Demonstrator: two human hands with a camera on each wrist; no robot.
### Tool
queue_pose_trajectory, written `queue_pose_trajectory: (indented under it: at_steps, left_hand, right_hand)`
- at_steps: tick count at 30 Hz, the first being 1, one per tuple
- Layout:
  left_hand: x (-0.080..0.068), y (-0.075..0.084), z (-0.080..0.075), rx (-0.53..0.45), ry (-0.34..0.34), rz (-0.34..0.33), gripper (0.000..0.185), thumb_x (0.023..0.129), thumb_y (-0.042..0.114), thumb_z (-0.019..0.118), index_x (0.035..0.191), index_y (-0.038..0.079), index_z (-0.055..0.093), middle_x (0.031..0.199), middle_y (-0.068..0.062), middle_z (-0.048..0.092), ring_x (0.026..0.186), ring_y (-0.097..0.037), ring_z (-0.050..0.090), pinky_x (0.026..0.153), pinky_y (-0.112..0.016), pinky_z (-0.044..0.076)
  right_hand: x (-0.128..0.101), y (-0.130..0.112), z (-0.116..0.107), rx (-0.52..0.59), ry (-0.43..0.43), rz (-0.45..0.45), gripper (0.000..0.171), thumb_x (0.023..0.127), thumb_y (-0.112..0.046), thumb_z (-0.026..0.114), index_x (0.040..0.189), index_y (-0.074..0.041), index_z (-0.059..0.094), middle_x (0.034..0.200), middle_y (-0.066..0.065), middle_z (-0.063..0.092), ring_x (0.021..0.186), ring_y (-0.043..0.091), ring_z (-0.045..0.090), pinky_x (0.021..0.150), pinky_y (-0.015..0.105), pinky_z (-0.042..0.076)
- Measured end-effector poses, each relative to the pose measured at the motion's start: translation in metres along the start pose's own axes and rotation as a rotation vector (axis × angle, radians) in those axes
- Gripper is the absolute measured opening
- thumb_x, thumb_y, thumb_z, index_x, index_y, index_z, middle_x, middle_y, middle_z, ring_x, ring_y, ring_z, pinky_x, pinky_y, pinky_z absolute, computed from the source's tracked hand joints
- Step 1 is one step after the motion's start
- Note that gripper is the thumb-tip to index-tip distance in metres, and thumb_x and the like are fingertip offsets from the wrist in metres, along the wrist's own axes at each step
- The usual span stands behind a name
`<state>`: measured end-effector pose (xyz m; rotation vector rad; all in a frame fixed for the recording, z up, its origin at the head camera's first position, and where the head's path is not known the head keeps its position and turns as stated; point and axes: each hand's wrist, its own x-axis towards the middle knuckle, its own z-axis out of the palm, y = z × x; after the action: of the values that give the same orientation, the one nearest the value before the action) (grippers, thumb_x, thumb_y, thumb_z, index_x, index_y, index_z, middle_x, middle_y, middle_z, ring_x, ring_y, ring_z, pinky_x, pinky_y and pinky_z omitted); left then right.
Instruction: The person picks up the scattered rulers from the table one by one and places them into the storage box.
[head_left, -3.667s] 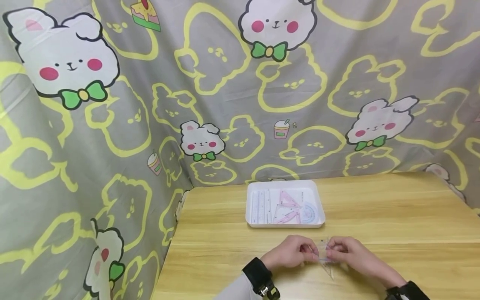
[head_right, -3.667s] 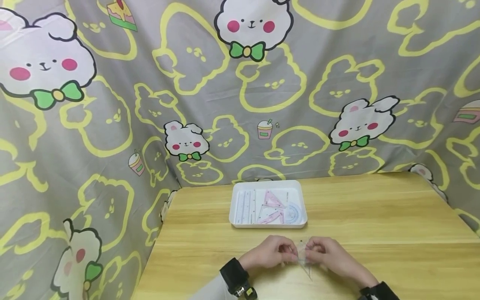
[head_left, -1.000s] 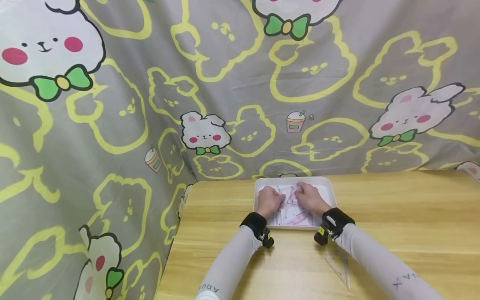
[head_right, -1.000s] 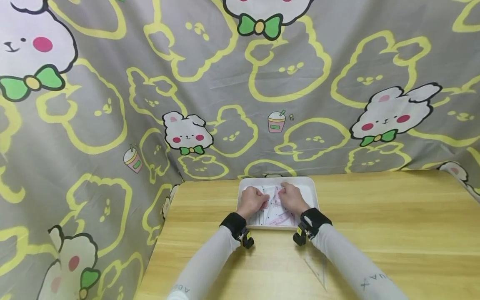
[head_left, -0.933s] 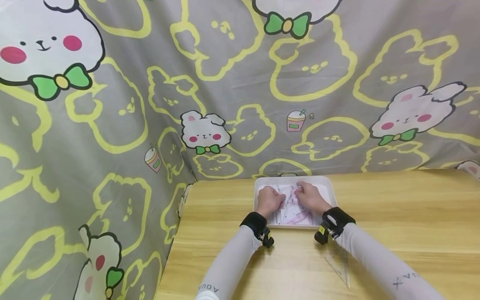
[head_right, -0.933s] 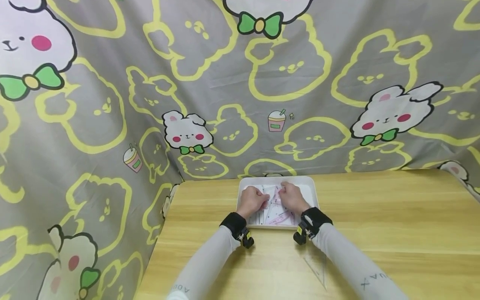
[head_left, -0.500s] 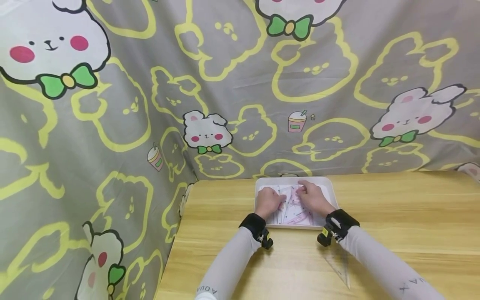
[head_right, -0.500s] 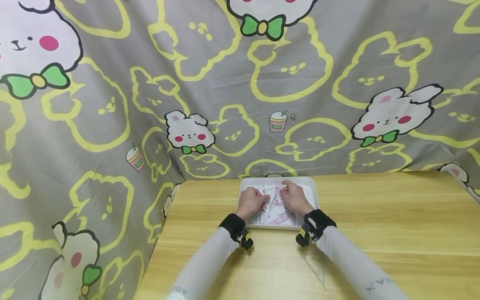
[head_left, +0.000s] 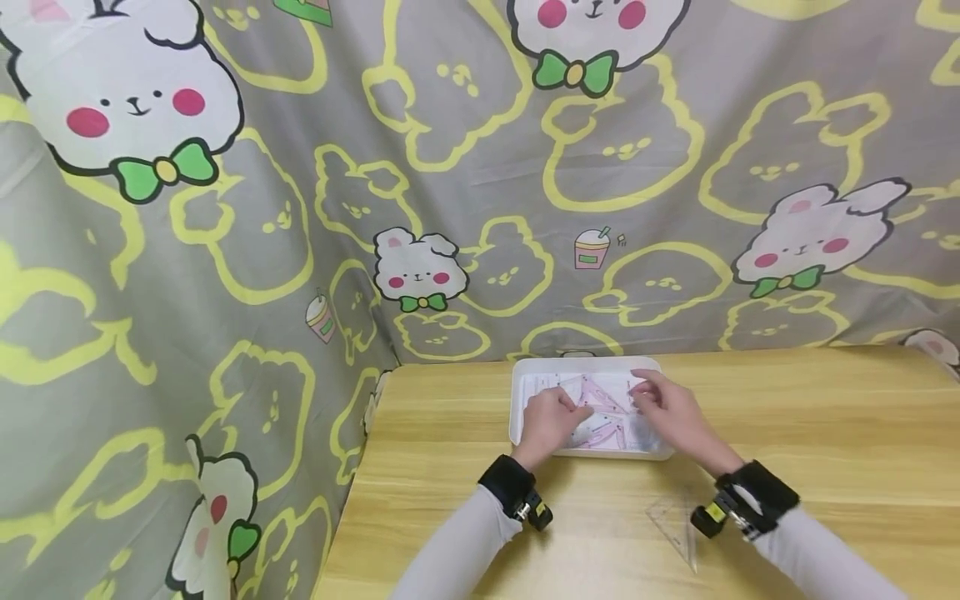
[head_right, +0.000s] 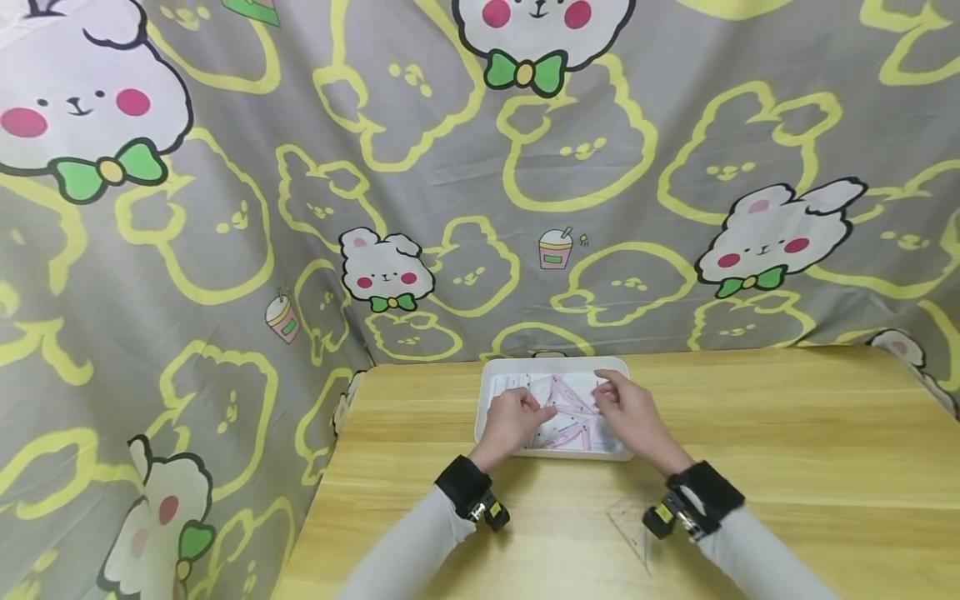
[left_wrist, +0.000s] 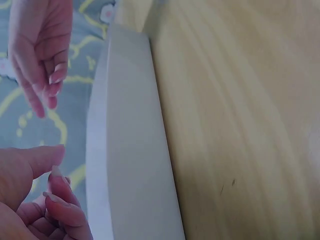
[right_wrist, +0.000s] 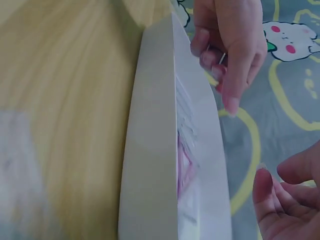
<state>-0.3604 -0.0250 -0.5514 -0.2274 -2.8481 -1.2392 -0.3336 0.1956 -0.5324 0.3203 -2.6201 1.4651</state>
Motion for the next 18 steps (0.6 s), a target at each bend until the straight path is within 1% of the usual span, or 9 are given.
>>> queue_pose_trajectory:
  at_steps: [1,2,4,6,8,10,13,15,18]
  left_hand:
    - [-0.004,0.002,0.000,-0.011,-0.002,0.015,0.032,0.087,0.032,0.086,0.071,0.015,0.064,0.061,0.011,0.056,0.058,-0.004,0.050,0.056,-0.021,0.040]
    - [-0.008,0.005,0.000,-0.023,-0.007,0.028,0.032,0.086,0.031,0.086,0.071,0.015,0.064,0.061,0.011,0.056,0.057,-0.004,0.050,0.056,-0.021,0.041]
    - [-0.017,0.010,0.001,-0.045,-0.019,0.041,0.032,0.086,0.031,0.086,0.072,0.015,0.063,0.061,0.012,0.056,0.057,-0.002,0.050,0.056,-0.020,0.041]
    - [-0.025,0.016,0.002,-0.060,-0.034,0.046,0.032,0.086,0.030,0.087,0.073,0.016,0.062,0.061,0.012,0.057,0.056,-0.001,0.051,0.056,-0.020,0.041]
    - [-0.033,0.022,0.004,-0.073,-0.053,0.043,0.032,0.086,0.029,0.087,0.073,0.016,0.061,0.062,0.012,0.058,0.056,-0.001,0.051,0.056,-0.019,0.041]
    - [-0.040,0.026,0.006,-0.076,-0.073,0.035,0.032,0.086,0.030,0.087,0.075,0.016,0.061,0.064,0.012,0.058,0.057,-0.001,0.051,0.057,-0.019,0.041]
    - [-0.051,0.033,0.011,-0.066,-0.101,0.045,0.030,0.085,0.032,0.088,0.080,0.015,0.064,0.068,0.013,0.058,0.060,-0.001,0.052,0.059,-0.018,0.043]
    - [-0.059,0.037,0.016,-0.056,-0.119,0.074,0.029,0.084,0.032,0.089,0.085,0.013,0.067,0.071,0.013,0.060,0.064,0.001,0.053,0.062,-0.017,0.044]
    - [-0.070,0.043,0.023,-0.015,-0.171,0.168,0.027,0.085,0.031,0.088,0.095,0.013,0.071,0.081,0.011,0.065,0.072,0.003,0.056,0.068,-0.013,0.046]
  right_hand:
    - [-0.006,0.001,-0.005,-0.004,0.016,-0.012,0.042,0.103,-0.002,0.059,0.141,0.013,0.051,0.110,0.029,0.071,0.090,0.035,0.072,0.073,0.020,0.057]
    - [-0.013,0.002,-0.010,-0.017,0.031,-0.024,0.041,0.103,-0.001,0.059,0.140,0.013,0.051,0.109,0.029,0.071,0.088,0.032,0.073,0.073,0.020,0.057]
    - [-0.026,0.007,-0.021,-0.047,0.058,-0.042,0.040,0.102,-0.001,0.060,0.139,0.013,0.052,0.107,0.027,0.072,0.085,0.023,0.072,0.072,0.020,0.057]
    - [-0.038,0.014,-0.030,-0.074,0.071,-0.053,0.038,0.101,-0.001,0.061,0.136,0.013,0.054,0.106,0.025,0.072,0.084,0.011,0.069,0.071,0.019,0.057]
    - [-0.048,0.020,-0.036,-0.104,0.078,-0.071,0.037,0.099,0.001,0.063,0.133,0.014,0.055,0.104,0.023,0.072,0.084,0.002,0.065,0.071,0.020,0.056]
    - [-0.057,0.026,-0.040,-0.123,0.078,-0.084,0.035,0.097,0.002,0.066,0.129,0.014,0.057,0.102,0.021,0.072,0.084,-0.001,0.062,0.071,0.020,0.056]
    - [-0.070,0.034,-0.043,-0.147,0.058,-0.098,0.034,0.093,0.002,0.072,0.122,0.014,0.061,0.101,0.020,0.072,0.083,0.003,0.063,0.070,0.023,0.057]
    - [-0.078,0.039,-0.044,-0.160,0.020,-0.102,0.036,0.089,-0.001,0.077,0.119,0.013,0.063,0.103,0.021,0.072,0.083,0.010,0.065,0.069,0.025,0.058]
    - [-0.089,0.045,-0.045,-0.199,-0.046,-0.132,0.044,0.083,-0.009,0.086,0.117,0.009,0.066,0.106,0.020,0.070,0.086,0.021,0.065,0.069,0.028,0.058]
